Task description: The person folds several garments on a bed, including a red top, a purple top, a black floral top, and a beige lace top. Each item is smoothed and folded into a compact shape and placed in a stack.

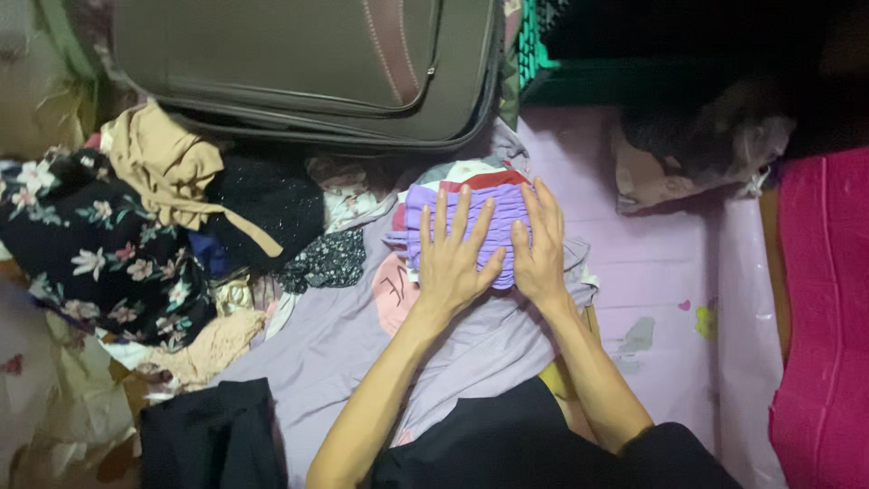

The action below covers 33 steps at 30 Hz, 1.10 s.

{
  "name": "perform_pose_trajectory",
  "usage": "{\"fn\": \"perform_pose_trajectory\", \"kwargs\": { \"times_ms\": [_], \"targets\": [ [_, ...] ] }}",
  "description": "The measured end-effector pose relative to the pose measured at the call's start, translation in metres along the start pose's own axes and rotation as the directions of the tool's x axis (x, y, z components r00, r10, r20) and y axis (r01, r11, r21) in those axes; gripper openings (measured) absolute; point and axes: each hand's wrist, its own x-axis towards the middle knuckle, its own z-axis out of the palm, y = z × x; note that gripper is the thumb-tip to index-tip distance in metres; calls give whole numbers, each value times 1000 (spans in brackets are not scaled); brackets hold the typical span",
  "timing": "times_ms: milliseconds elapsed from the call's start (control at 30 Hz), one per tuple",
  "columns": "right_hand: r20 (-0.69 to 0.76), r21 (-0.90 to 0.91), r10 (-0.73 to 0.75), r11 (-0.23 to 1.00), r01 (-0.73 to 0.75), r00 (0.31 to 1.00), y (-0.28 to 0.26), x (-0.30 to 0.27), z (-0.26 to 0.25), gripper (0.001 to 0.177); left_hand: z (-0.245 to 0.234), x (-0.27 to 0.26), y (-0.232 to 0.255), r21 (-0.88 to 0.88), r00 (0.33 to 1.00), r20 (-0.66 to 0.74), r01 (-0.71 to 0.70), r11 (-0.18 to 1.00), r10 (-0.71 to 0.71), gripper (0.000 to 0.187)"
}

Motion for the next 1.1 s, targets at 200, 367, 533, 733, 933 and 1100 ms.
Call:
{"fn": "perform_pose_trajectory", "kwargs": {
  "times_ms": [200,367,533,733,933,1100],
  "targets": [
    [2,-5,8,1000,-8,1000,-6,4,-1,51,-11,2,2,-51,1000,6,18,999,-17,70],
    [54,-230,90,970,-75,994,-26,10,-26,51,-33,-1,2,-37,998,50,27,999,-26,71],
    [35,-239,-34,970,41,999,-40,3,-33,49,-35,-7,-4,-37,997,76,27,999,-24,71],
    [-7,-68,12,998,-12,1000,-15,5,2,50,-3,-18,-16,-2,1000,28,4,1000,-4,70],
    [-61,-29,-10,1000,8,998,0,4,14,53,15,-19,-28,-24,998,-60,-18,1000,16,69],
    [-39,-2,5,1000,-5,999,1,2,14,55,8,-20,-28,-70,999,-47,8,997,-11,71]
  ]
}}
